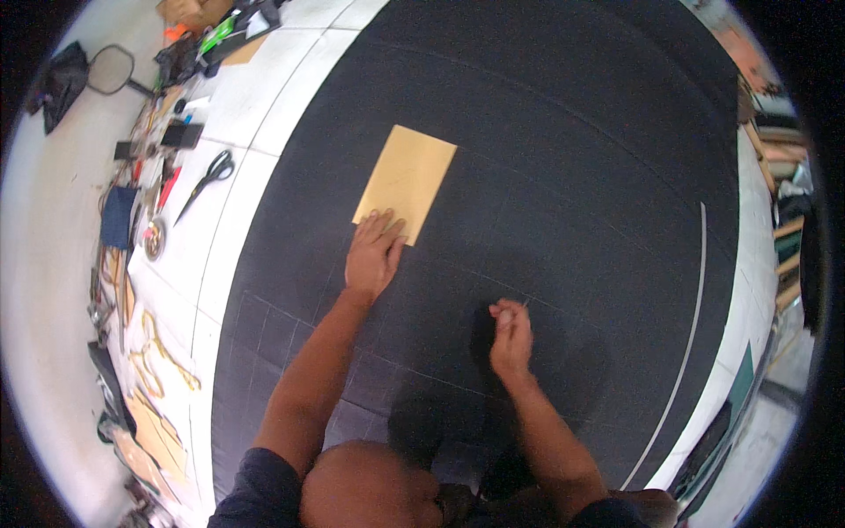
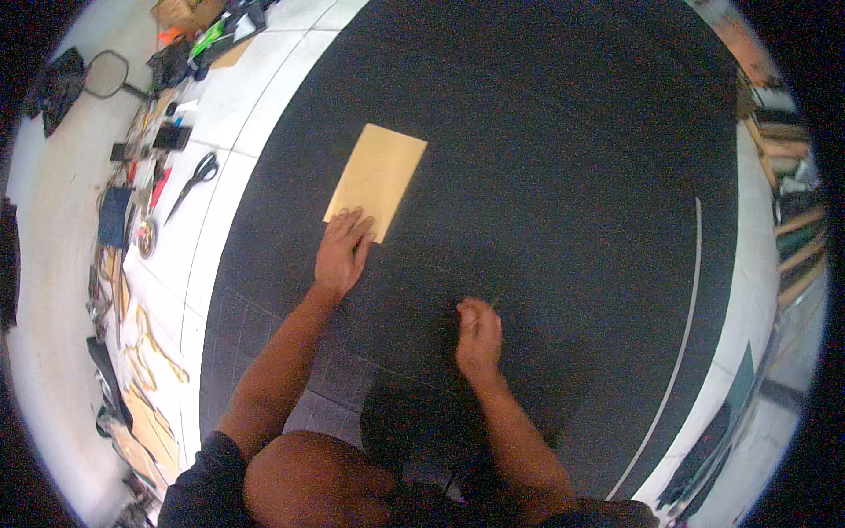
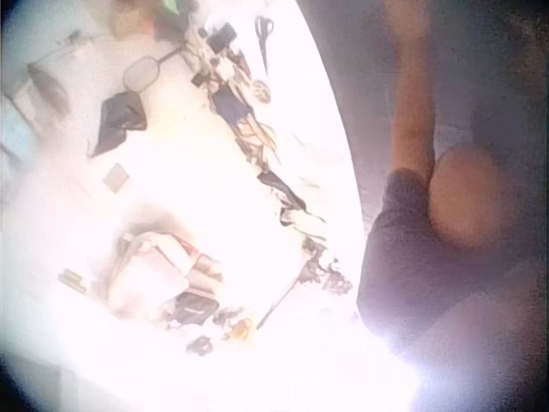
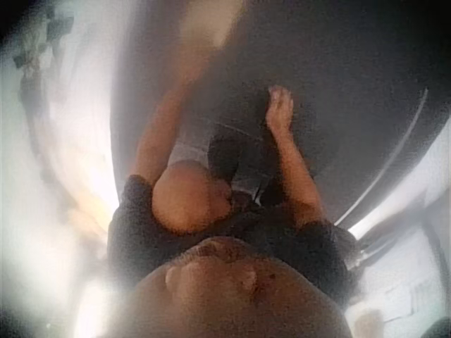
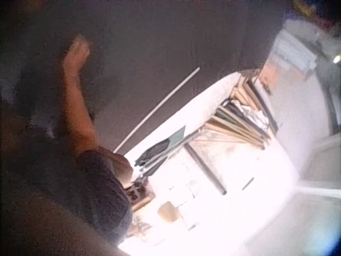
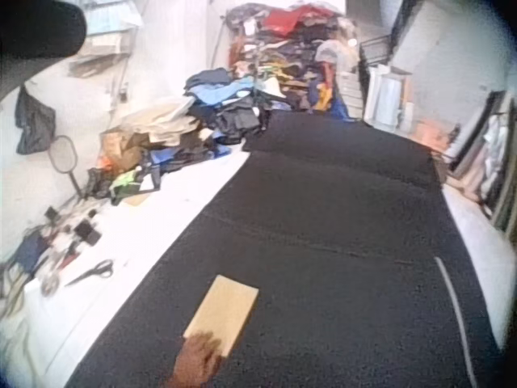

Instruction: The person kneels on a black mat and uses a pencil to mark lines on a small rectangular piece of cardboard. After marking, the person stands and places the marked piece among other cardboard pieces on the mat.

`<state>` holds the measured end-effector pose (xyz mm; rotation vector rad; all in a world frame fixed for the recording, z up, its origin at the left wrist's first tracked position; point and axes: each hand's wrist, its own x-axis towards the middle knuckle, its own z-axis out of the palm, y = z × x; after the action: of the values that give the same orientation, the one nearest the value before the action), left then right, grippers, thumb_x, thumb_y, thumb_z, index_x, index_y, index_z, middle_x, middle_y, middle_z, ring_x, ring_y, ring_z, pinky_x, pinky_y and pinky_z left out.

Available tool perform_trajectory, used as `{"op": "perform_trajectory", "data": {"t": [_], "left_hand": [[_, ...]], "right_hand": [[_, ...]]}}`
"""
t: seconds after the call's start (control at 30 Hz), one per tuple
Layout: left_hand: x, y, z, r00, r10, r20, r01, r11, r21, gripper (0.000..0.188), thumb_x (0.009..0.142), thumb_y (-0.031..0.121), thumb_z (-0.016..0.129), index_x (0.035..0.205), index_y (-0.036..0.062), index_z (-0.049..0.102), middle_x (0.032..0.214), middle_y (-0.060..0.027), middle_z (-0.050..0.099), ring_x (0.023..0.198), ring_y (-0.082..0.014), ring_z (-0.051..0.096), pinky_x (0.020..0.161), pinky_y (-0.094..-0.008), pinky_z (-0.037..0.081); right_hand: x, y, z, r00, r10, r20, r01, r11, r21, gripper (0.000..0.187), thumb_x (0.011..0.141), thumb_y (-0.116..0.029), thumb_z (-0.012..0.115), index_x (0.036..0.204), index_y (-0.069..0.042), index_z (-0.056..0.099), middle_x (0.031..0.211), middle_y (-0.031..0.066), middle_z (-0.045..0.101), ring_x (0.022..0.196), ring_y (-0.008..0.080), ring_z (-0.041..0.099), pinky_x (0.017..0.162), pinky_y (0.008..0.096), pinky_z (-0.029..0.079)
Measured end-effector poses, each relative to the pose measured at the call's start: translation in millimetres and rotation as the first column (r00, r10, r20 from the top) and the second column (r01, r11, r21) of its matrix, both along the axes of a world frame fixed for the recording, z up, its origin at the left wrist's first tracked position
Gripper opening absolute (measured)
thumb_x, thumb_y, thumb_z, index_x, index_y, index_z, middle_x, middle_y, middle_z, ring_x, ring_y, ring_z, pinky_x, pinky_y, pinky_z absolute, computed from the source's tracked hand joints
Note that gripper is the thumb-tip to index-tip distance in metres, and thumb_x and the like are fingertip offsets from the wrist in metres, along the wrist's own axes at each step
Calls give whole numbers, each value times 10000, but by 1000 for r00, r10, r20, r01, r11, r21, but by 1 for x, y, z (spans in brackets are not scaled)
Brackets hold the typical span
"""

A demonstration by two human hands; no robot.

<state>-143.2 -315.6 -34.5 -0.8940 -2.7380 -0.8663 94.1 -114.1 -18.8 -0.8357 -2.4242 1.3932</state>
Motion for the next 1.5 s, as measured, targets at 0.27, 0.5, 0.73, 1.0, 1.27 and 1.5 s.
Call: {"op": "perform_trajectory", "data": {"t": [0.27, 0.5, 0.73, 1.0, 1.27, 1.5], "left_hand": [[4, -10, -2, 999, 19, 37, -19, 1000, -12, 307, 959, 214, 669, 1246, 114, 713, 1404, -117, 615, 1361, -346, 521, 1189, -479, 368], [-2, -12, -7, 996, -50, 69, 50, 999, -8, 306, 915, 195, 688, 1210, 116, 716, 1282, -102, 657, 1345, -324, 525, 1222, -475, 322], [0, -10, -1, 992, -11, 126, 18, 998, -60, 273, 944, 231, 659, 1183, 115, 725, 1283, -89, 655, 1365, -273, 502, 1249, -477, 273], [1, -9, -1, 996, -9, 85, 8, 1000, 15, 276, 867, 165, 717, 1138, 117, 724, 1183, -99, 671, 1245, -330, 572, 1215, -544, 308], [3, -10, -2, 988, 22, 150, -10, 997, -75, 313, 883, 198, 707, 1187, 123, 709, 1318, -102, 632, 1316, -344, 534, 1209, -532, 315], [4, -7, 1, 991, 36, 126, -8, 976, -216, 375, 1020, 317, 561, 1354, 167, 642, 1483, -47, 551, 1452, -249, 415, 1250, -456, 256]], "right_hand": [[-213, -11, 61, 902, 385, -198, -412, 903, -121, 383, 1095, -297, 471, 1208, 7, 675, 1019, 122, 713, 924, 195, 689, 841, 326, 533], [-307, -61, 42, 535, 844, -39, -843, 530, -87, 318, 1021, -270, 586, 1187, -23, 699, 1157, 192, 713, 1075, 323, 687, 935, 401, 526], [-324, -68, 55, 431, 889, 155, -875, 454, -171, 281, 1031, -264, 576, 1159, -38, 683, 1047, 153, 738, 962, 279, 714, 881, 401, 537], [-324, -63, 45, 414, 903, 116, -887, 429, -170, 280, 1035, -246, 548, 1161, -31, 675, 997, 161, 735, 922, 274, 711, 861, 411, 532], [-333, -57, 34, 401, 910, 101, -915, 395, 80, 217, 1000, -234, 554, 1080, -61, 657, 1002, 192, 720, 971, 405, 684, 861, 482, 536], [-396, -1, 33, 640, 746, 182, -767, 610, 197, 230, 1020, -260, 559, 1113, -69, 649, 1038, 194, 717, 993, 389, 686, 861, 473, 528]]}}
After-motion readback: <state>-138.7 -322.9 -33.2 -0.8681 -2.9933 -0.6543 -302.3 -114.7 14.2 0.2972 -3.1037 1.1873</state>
